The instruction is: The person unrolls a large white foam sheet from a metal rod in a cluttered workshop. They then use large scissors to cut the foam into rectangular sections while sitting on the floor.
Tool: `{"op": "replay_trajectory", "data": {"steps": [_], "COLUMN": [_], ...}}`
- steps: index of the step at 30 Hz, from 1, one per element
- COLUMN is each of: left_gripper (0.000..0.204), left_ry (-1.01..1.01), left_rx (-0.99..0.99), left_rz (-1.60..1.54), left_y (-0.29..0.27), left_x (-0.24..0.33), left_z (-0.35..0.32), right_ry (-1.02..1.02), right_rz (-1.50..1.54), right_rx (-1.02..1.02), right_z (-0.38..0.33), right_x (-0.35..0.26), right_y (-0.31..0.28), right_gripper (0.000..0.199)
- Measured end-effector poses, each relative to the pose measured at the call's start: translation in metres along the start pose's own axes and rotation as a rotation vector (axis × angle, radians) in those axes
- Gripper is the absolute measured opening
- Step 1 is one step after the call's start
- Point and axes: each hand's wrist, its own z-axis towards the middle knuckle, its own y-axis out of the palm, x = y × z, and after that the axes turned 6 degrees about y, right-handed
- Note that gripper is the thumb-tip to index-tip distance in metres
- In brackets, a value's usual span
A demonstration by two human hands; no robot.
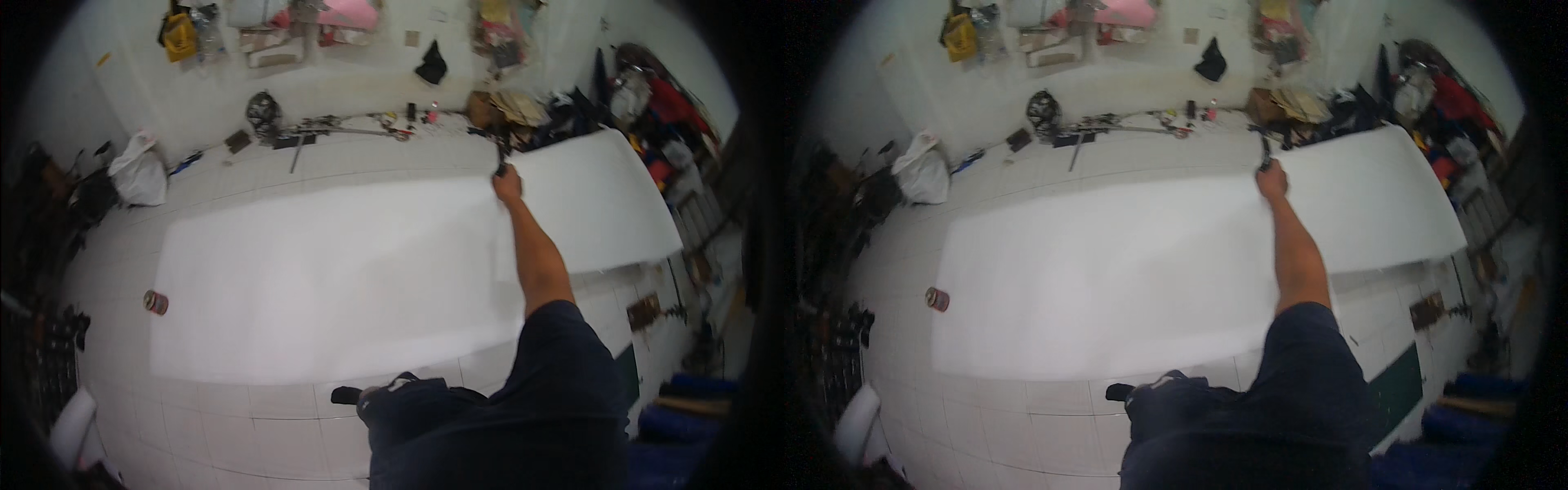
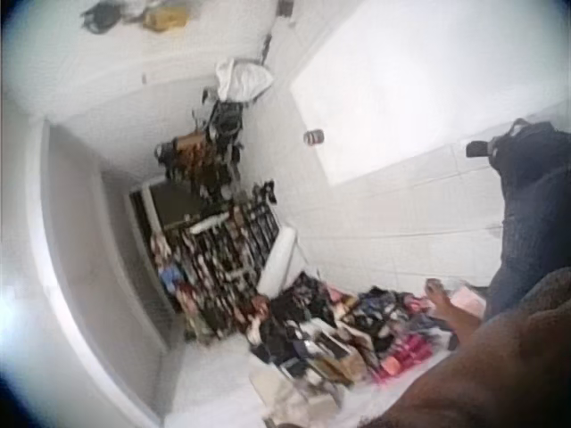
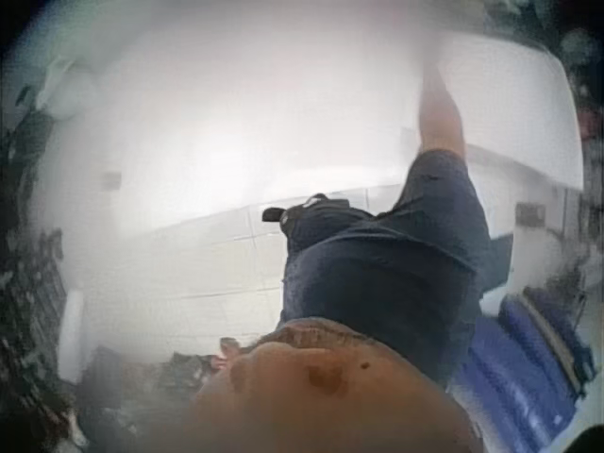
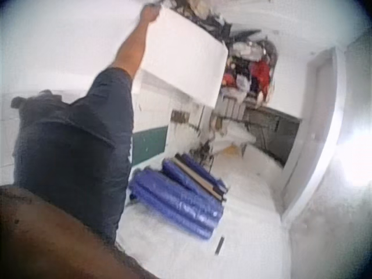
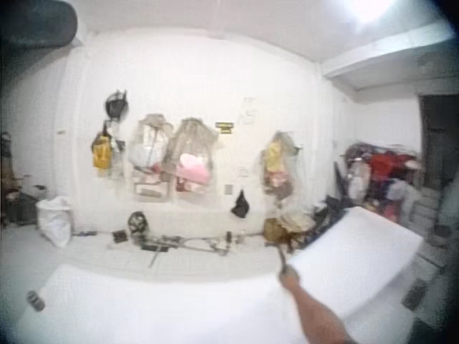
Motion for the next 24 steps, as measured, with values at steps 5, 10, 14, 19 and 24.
{"op": "replay_trajectory", "data": {"steps": [5,10,14,19,24], "left_gripper": [0.025,0.023,0.022,0.020,0.019], "left_ry": [-0.052,-0.083,-0.120,-0.158,-0.192], "left_rx": [-0.059,-0.041,-0.002,0.052,0.082], "left_rz": [-0.017,-0.060,-0.077,-0.094,-0.105], "left_y": [-0.095,-0.206,-0.316,-0.459,-0.600], "left_x": [-0.016,-0.067,-0.116,-0.159,-0.197], "left_z": [0.152,0.287,0.399,0.537,0.668], "right_ry": [0.084,0.003,0.010,0.046,0.045], "right_rz": [-0.052,-0.077,-0.019,0.104,0.303], "right_rx": [-0.051,-0.077,-0.011,0.008,-0.108], "right_z": [-0.117,-0.220,-0.324,-0.429,-0.525], "right_x": [-0.149,-0.257,-0.333,-0.412,-0.538], "right_y": [0.029,0.077,0.127,0.149,0.194], "right_gripper": [0.032,0.038,0.037,0.035,0.035]}}
